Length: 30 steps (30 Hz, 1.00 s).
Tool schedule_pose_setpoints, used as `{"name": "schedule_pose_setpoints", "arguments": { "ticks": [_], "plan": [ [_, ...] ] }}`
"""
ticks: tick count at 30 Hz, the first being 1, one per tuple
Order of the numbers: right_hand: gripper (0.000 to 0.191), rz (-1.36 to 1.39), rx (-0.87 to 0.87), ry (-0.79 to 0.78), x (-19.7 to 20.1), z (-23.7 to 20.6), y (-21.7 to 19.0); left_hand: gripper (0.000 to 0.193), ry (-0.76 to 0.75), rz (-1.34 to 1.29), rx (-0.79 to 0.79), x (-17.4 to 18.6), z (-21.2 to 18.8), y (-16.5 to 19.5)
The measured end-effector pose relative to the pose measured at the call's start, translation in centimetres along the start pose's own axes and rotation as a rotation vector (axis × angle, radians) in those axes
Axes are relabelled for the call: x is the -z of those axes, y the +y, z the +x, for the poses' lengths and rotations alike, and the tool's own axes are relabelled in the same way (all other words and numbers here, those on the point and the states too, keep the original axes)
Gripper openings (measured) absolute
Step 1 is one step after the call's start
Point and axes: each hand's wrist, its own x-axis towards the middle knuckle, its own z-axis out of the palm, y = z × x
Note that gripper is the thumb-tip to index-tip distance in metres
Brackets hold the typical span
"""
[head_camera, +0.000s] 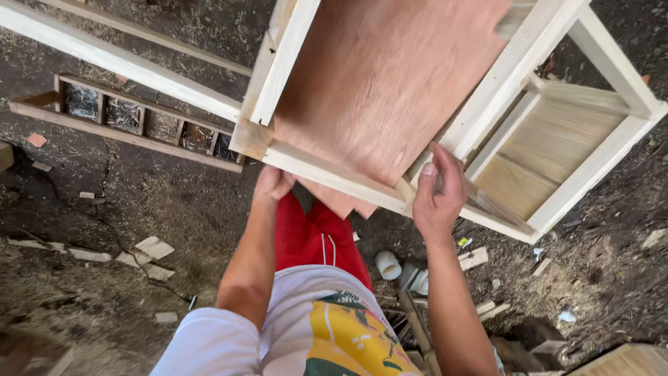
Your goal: The person assembles a wooden structure by hammering nails into a frame and inserting a plywood panel. They use a hammer to secure the frame components and then fit a rectangular board into the structure.
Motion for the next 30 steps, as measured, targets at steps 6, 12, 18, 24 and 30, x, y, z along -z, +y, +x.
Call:
{"name": "schedule_pose_setpoints", "arguments": {
  "ticks": [6, 12, 18, 24, 30],
  "plan": [
    [0.035, -0.231, 0.234, 0.027, -2.6, -1.3, 2.3, 0.035, 0.110, 0.039, 0.139, 7.5, -10.1, 3.1],
    [0.031, -0.255, 0.303, 0.065, -2.3, -1.9, 3.6, 0.043, 0.212, 0.155, -0.001, 11.1, -18.4, 5.1],
    [0.024, 0.093, 0.293, 0.065, -1.9, -4.4, 2.1, 0.045, 0.240, 0.294, -0.250, 14.4, -32.7, 8.3],
    [0.040, 0.134, 0.625, -0.310, 0.6, -14.6, -10.1, 0.026, 0.640, 1.350, -0.478, 3.7, -51.4, 14.4],
    [0.082, 0.304, 1.111, -0.540, 6.1, -18.9, -21.9, 0.034, 0.053, 2.431, -0.860, -16.7, -57.0, 15.6]
  ]
}}
